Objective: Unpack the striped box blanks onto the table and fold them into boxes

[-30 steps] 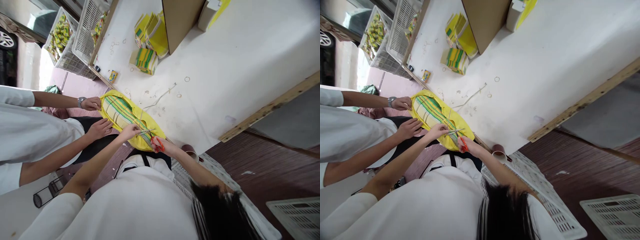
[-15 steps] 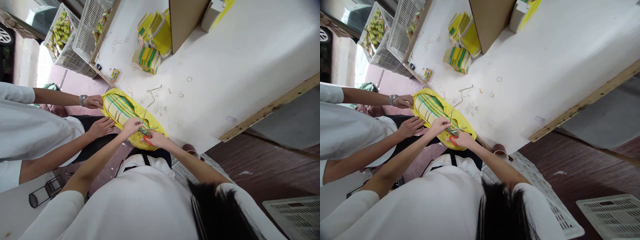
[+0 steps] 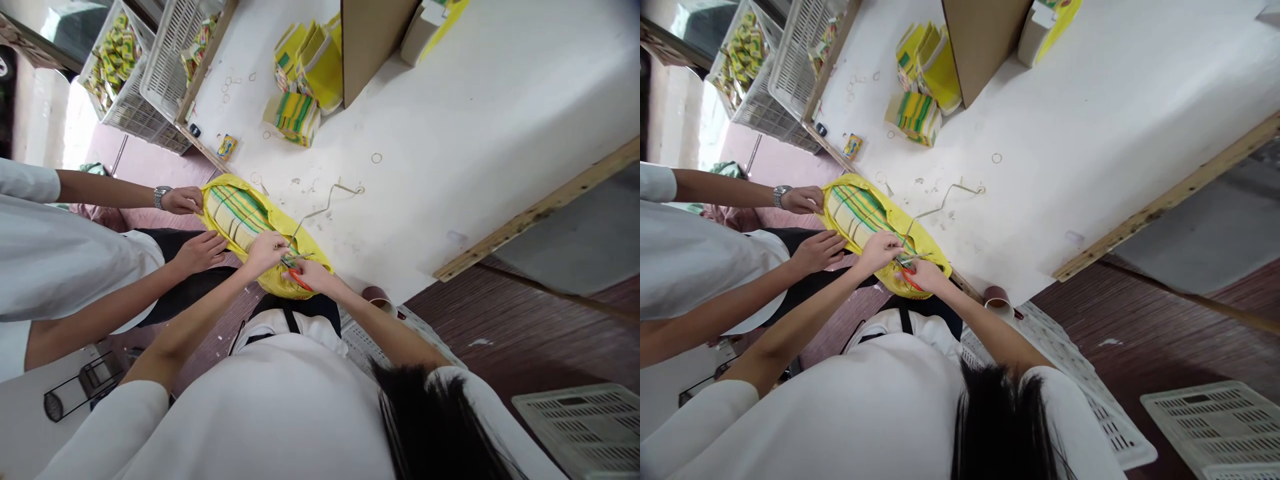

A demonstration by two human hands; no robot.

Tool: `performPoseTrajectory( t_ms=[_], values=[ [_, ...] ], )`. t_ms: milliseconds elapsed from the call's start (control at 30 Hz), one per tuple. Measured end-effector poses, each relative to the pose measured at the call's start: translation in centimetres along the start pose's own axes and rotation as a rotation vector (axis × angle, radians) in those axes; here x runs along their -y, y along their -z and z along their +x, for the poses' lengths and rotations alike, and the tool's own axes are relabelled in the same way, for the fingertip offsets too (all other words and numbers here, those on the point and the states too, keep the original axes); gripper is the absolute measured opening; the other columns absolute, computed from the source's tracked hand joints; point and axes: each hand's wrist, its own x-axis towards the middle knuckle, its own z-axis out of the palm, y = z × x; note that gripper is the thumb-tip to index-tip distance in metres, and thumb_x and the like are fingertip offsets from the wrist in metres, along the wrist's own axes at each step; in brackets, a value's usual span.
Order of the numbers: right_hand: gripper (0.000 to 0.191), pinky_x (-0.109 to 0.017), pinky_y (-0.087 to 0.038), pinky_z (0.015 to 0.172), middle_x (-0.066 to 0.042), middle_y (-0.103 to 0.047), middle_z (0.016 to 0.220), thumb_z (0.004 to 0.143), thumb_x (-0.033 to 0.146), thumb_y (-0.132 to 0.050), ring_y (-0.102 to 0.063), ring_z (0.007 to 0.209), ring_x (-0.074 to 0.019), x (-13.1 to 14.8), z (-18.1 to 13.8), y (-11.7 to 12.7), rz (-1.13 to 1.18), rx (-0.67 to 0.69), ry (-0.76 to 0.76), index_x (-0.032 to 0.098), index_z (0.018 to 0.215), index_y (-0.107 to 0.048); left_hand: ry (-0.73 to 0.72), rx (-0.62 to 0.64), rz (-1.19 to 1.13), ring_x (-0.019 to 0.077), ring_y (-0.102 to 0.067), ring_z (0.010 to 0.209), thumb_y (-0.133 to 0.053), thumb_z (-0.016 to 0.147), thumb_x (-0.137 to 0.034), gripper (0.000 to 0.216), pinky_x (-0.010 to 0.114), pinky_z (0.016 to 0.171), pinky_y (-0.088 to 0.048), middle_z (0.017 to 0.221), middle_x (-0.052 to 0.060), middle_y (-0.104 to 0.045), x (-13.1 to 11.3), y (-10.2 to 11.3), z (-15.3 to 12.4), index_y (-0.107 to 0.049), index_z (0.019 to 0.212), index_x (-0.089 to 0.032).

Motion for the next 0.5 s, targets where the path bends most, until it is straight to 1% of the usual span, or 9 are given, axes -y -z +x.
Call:
performPoseTrajectory(
  t_ms=[100, 233, 367, 500],
  values=[
    [0.048, -0.027, -0.033, 0.056, -0.007, -0.068, 0.077, 0.086, 0.066, -0.056, -0.061, 0.07, -0.0195, 0.3, 0.5, -0.2, 0.0, -0.035, -0.015, 0.019, 0.079, -0.059, -0.058, -0.002, 0.03, 0.0197, -0.054, 0.075, -0.061, 0.077, -0.021, 0.018, 0.036, 0.076, -0.039, 0.07, 0.004, -0.063, -0.7, 0.1, -0.3, -0.064, 0.06, -0.019],
    [0.048, -0.028, -0.034, 0.058, -0.011, -0.071, 0.083, 0.088, 0.065, -0.055, -0.066, 0.077, -0.0242, 1.0, 1.0, -0.4, -0.025, -0.037, -0.025, 0.018, 0.082, -0.064, -0.093, 0.017, 0.065, 0.0205, -0.052, 0.075, -0.06, 0.077, -0.02, 0.018, 0.037, 0.075, -0.037, 0.07, 0.005, -0.063, -1.0, 0.2, -0.5, -0.063, 0.059, -0.02],
    [0.046, -0.029, -0.036, 0.06, -0.013, -0.073, 0.09, 0.09, 0.061, -0.054, -0.068, 0.082, -0.0264, 1.1, 1.1, -0.7, -0.056, -0.055, -0.043, 0.017, 0.091, -0.066, -0.076, 0.011, 0.065, 0.0202, -0.052, 0.073, -0.06, 0.076, -0.021, 0.02, 0.036, 0.074, -0.036, 0.068, 0.003, -0.062, -0.8, 0.1, -0.2, -0.06, 0.057, -0.022],
    [0.054, -0.029, -0.039, 0.062, -0.014, -0.073, 0.092, 0.088, 0.068, -0.052, -0.069, 0.085, -0.0274, 0.5, 1.1, -1.1, -0.044, -0.057, -0.033, 0.017, 0.094, -0.066, -0.058, 0.002, 0.047, 0.0199, -0.054, 0.074, -0.062, 0.077, -0.022, 0.021, 0.035, 0.071, -0.036, 0.068, 0.003, -0.062, -0.5, 0.1, 0.3, -0.059, 0.057, -0.022]
  ],
)
